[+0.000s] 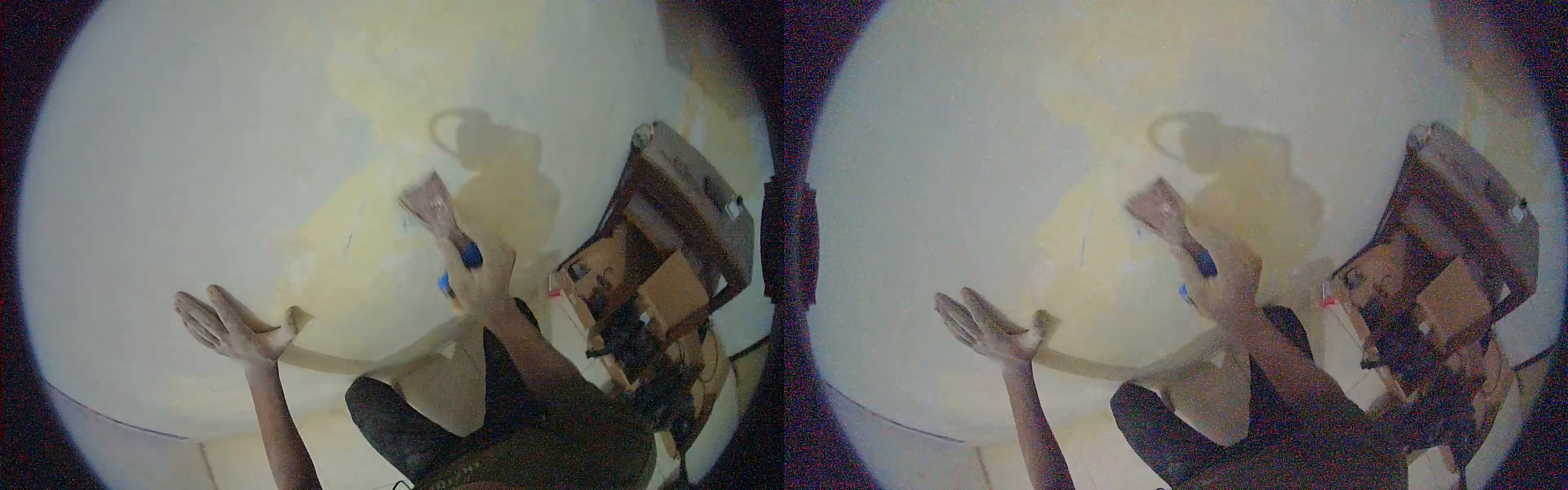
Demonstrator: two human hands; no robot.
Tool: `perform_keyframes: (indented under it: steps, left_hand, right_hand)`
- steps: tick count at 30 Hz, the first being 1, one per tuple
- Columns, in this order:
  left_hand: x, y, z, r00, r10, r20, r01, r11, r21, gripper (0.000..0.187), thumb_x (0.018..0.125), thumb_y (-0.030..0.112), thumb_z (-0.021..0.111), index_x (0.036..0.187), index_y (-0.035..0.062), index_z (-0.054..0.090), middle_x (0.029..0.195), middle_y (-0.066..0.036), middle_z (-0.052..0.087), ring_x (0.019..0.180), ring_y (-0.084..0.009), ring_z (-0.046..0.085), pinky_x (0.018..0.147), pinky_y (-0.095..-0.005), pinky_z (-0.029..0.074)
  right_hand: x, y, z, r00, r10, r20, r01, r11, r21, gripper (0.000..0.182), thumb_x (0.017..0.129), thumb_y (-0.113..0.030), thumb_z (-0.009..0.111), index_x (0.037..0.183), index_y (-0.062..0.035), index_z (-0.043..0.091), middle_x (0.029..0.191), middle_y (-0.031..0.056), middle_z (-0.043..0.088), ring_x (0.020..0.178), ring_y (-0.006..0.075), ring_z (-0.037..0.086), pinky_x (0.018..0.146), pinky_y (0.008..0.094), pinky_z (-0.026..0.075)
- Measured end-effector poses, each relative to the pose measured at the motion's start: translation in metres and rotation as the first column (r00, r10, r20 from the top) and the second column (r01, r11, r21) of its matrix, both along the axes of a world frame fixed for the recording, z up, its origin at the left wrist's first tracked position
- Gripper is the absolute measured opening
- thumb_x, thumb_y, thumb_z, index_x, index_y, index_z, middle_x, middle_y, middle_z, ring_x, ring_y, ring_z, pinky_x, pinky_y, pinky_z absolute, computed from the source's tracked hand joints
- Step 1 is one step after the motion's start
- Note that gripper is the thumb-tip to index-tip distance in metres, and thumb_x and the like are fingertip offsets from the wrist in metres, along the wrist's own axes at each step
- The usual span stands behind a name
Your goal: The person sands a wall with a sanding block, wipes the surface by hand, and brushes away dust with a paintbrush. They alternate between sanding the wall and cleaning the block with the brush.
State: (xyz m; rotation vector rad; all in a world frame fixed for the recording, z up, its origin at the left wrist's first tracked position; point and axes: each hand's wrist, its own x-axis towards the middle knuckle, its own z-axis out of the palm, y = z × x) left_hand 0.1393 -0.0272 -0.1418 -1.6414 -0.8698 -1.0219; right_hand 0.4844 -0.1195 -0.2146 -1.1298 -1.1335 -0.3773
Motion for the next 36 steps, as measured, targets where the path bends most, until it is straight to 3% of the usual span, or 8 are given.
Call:
perform_keyframes:
  steps: [3,9,12,18,21,24,33,36]
  left_hand:
    - [-0.001,0.005,-0.01,1.0,0.003,0.006,-0.003,1.0,0.004,0.122,0.077,0.095,0.048,0.164,0.0104,0.031,0.168,-0.033,0.016,0.154,-0.0511,0.02,0.121,-0.0671,0.019]
    - [-0.015,0.013,-0.006,1.0,0.003,-0.002,-0.003,1.0,0.01,0.12,0.079,0.09,0.05,0.163,0.0076,0.03,0.167,-0.033,0.018,0.155,-0.0511,0.02,0.122,-0.0658,0.018]
    - [-0.011,0.006,0.001,1.0,-0.012,-0.015,0.012,1.0,-0.001,0.115,0.082,0.081,0.056,0.163,0.0046,0.029,0.167,-0.033,0.02,0.155,-0.0515,0.021,0.123,-0.0637,0.017]
    - [-0.01,0.014,0.007,1.0,-0.016,-0.027,0.017,0.999,0.029,0.117,0.081,0.084,0.056,0.163,0.0041,0.031,0.167,-0.032,0.021,0.155,-0.0494,0.02,0.124,-0.0632,0.016]
    - [-0.02,0.013,0.005,1.0,-0.009,-0.025,0.009,1.0,0.019,0.12,0.078,0.088,0.053,0.163,0.0056,0.031,0.168,-0.031,0.02,0.156,-0.0484,0.02,0.124,-0.063,0.017]
    - [-0.013,0.019,0.009,1.0,-0.013,-0.015,0.014,0.999,0.037,0.122,0.076,0.092,0.051,0.163,0.0072,0.031,0.168,-0.03,0.02,0.156,-0.0477,0.02,0.124,-0.0629,0.018]
    - [-0.015,0.012,0.01,0.999,-0.04,-0.033,0.04,0.999,0.009,0.116,0.08,0.084,0.057,0.162,0.0045,0.033,0.168,-0.031,0.02,0.156,-0.0489,0.019,0.124,-0.0611,0.017]
    - [-0.016,0.026,0.025,0.998,-0.053,-0.032,0.053,0.998,-0.016,0.114,0.082,0.082,0.056,0.162,0.0044,0.033,0.168,-0.031,0.02,0.156,-0.0491,0.019,0.124,-0.0616,0.016]
  right_hand:
    - [-0.001,0.017,0.048,0.998,-0.052,0.03,0.052,0.999,0.006,0.045,0.081,-0.017,0.086,0.122,-0.0068,0.071,0.106,0.0188,0.076,0.09,0.0368,0.075,0.079,0.0439,0.059]
    - [-0.021,0.013,-0.008,0.999,0.018,-0.026,-0.019,0.999,-0.045,0.038,0.083,-0.012,0.085,0.116,0.0001,0.071,0.1,0.0202,0.075,0.089,0.0293,0.076,0.082,0.0384,0.058]
    - [-0.019,0.012,0.048,1.0,-0.015,0.019,0.016,0.997,-0.073,0.038,0.082,-0.01,0.085,0.117,-0.0006,0.07,0.097,0.0187,0.075,0.087,0.0293,0.076,0.079,0.0391,0.058]
    - [-0.021,0.012,-0.006,1.0,-0.004,0.008,0.004,0.999,-0.043,0.043,0.082,-0.022,0.085,0.12,-0.0068,0.071,0.104,0.0176,0.076,0.088,0.0373,0.074,0.078,0.044,0.058]
    - [-0.025,0.012,0.046,0.993,-0.081,0.083,0.092,0.987,-0.134,0.043,0.081,-0.019,0.086,0.119,-0.0076,0.071,0.103,0.0167,0.076,0.087,0.0375,0.074,0.079,0.0442,0.059]
    - [-0.017,0.029,0.034,0.992,-0.075,0.099,0.066,0.993,0.094,0.043,0.079,-0.018,0.087,0.118,-0.0079,0.071,0.102,0.0154,0.076,0.086,0.0368,0.074,0.078,0.0447,0.058]
    - [-0.021,0.025,0.039,0.987,-0.083,0.141,0.069,0.992,0.103,0.043,0.081,-0.019,0.086,0.119,-0.0088,0.071,0.102,0.0161,0.077,0.08,0.0359,0.074,0.072,0.0421,0.059]
    - [-0.033,0.02,0.017,0.998,-0.008,0.055,0.011,0.998,-0.065,0.045,0.081,-0.02,0.086,0.121,-0.0084,0.07,0.105,0.0164,0.076,0.08,0.0359,0.074,0.07,0.042,0.058]
